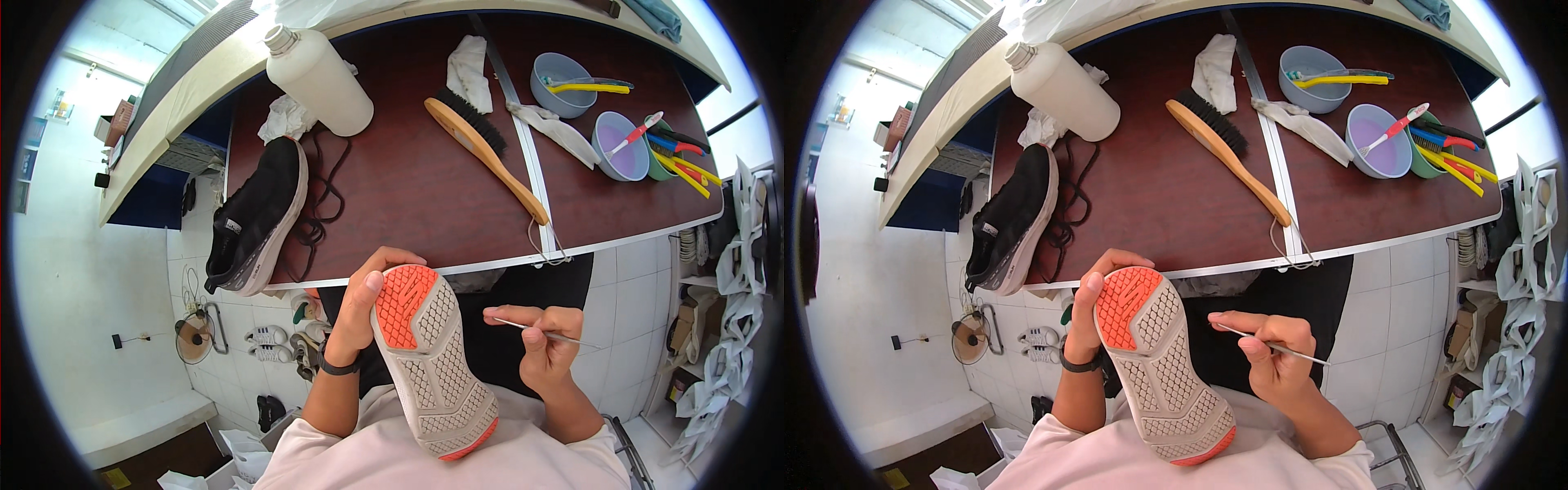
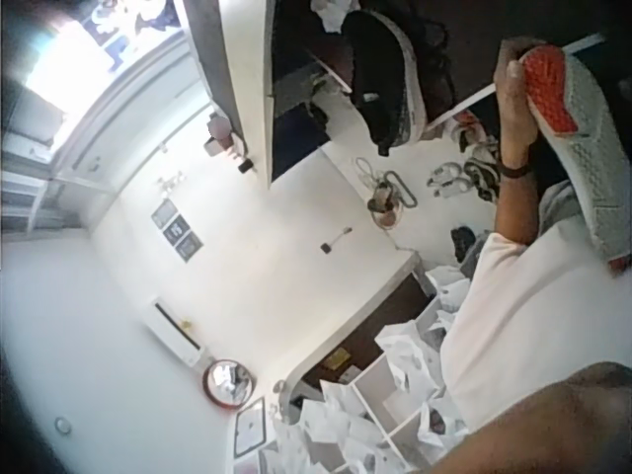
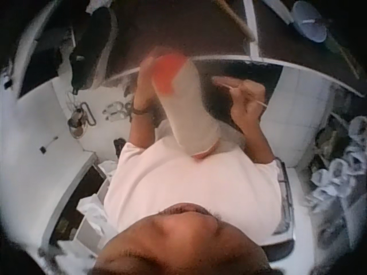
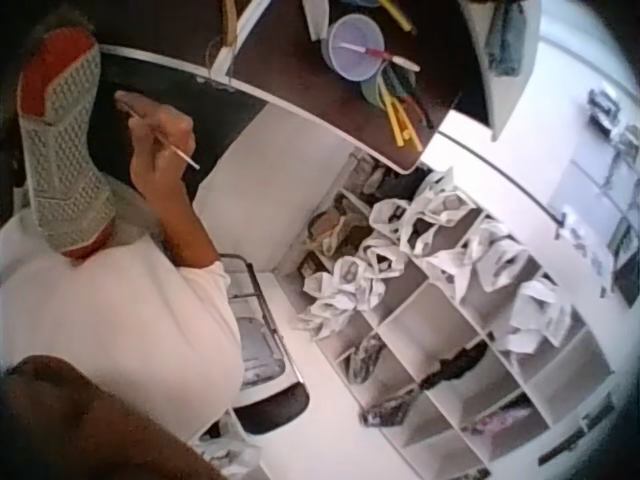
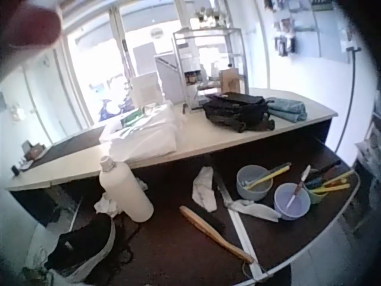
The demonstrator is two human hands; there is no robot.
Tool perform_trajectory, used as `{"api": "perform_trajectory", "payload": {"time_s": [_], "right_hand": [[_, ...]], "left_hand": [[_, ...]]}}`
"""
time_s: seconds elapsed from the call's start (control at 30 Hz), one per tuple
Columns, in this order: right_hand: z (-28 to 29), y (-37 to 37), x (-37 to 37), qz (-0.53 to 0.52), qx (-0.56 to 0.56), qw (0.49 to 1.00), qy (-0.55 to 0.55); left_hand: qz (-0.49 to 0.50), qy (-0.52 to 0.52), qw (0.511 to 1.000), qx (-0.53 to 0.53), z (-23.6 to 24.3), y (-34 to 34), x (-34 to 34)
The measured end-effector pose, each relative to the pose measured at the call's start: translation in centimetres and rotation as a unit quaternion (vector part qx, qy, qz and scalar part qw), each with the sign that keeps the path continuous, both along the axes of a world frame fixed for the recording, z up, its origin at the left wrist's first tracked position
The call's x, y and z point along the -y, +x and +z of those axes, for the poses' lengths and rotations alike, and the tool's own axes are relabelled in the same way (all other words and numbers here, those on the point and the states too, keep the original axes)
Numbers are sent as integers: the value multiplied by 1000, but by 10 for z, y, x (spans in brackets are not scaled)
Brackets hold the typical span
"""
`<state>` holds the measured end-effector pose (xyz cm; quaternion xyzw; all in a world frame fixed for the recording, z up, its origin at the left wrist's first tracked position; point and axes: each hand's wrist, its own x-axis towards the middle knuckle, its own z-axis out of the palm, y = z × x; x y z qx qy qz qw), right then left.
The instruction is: Removing debris from a sneaker sole using a pick tool.
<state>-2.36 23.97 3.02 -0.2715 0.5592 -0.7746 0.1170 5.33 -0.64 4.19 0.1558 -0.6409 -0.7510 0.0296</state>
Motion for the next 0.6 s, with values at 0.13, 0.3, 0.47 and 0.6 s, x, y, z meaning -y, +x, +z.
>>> {"api": "perform_trajectory", "payload": {"time_s": [0.13, 0.3, 0.47, 0.6], "right_hand": [[5, -9, 1, 15, -55, 994, 96], [4, -17, 10, -52, -189, 975, 109], [18, -20, 11, -102, -242, 951, 162], [30, -9, 6, 7, -23, 999, 41]], "left_hand": [[-2, -4, 1000, 1, 2, -1, -1], [-4, 3, 1000, 9, 4, -1, -3], [-14, 22, 1000, -7, 6, -2, -4], [-18, 49, 998, -31, 4, -1, -6]]}}
